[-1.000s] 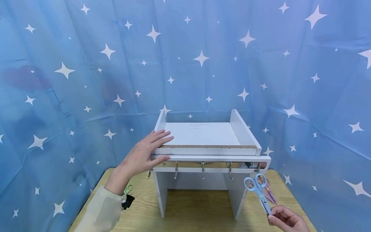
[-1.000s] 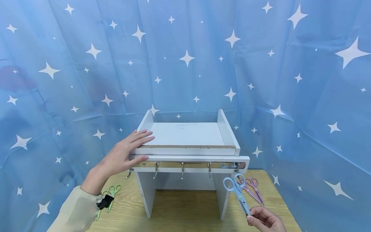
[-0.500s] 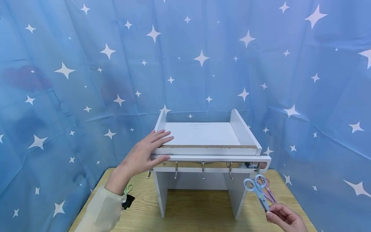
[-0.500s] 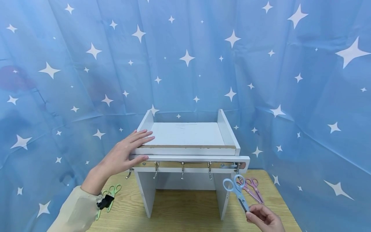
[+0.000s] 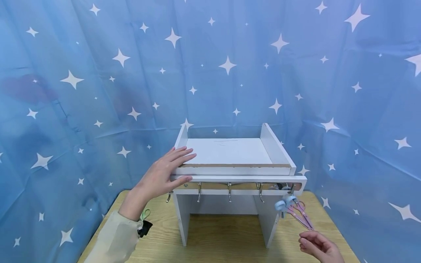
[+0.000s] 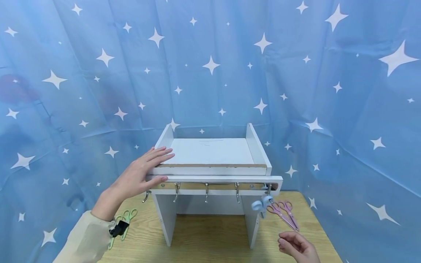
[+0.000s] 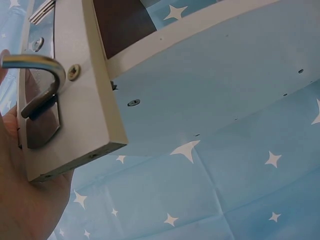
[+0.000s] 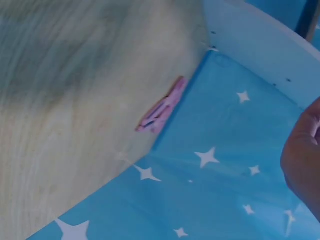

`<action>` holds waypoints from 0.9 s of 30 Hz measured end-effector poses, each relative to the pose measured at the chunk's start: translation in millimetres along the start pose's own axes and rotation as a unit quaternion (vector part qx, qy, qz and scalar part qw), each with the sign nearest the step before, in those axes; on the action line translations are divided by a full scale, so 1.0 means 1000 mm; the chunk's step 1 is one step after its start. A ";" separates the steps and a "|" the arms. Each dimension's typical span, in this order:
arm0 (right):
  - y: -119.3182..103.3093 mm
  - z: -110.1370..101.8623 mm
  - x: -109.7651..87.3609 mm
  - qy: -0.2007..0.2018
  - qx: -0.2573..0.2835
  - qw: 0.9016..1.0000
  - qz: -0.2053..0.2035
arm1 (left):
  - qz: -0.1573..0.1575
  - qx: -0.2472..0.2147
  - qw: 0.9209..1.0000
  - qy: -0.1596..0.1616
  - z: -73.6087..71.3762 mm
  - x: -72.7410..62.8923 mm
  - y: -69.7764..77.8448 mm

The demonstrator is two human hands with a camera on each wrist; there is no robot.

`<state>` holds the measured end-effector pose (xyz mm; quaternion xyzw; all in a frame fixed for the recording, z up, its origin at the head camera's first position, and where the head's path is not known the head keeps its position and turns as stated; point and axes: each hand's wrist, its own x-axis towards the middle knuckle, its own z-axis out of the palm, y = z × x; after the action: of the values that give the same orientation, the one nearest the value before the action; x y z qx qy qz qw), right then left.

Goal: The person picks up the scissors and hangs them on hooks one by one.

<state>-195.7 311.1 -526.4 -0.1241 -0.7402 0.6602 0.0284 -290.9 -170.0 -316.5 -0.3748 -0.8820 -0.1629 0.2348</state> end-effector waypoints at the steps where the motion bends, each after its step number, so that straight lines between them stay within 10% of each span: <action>1: 0.001 0.000 0.002 0.001 -0.003 1.000 0.006 | 0.000 0.000 1.000 0.000 0.000 0.000 0.000; 27: 0.039 -0.057 0.091 -0.003 -0.178 0.982 0.060 | 0.005 0.004 1.000 -0.005 -0.001 0.001 0.000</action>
<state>-266.2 390.7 -568.3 -0.1698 -0.8371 0.5188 -0.0361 -291.2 -170.3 -315.6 -0.3789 -0.8820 -0.1562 0.2326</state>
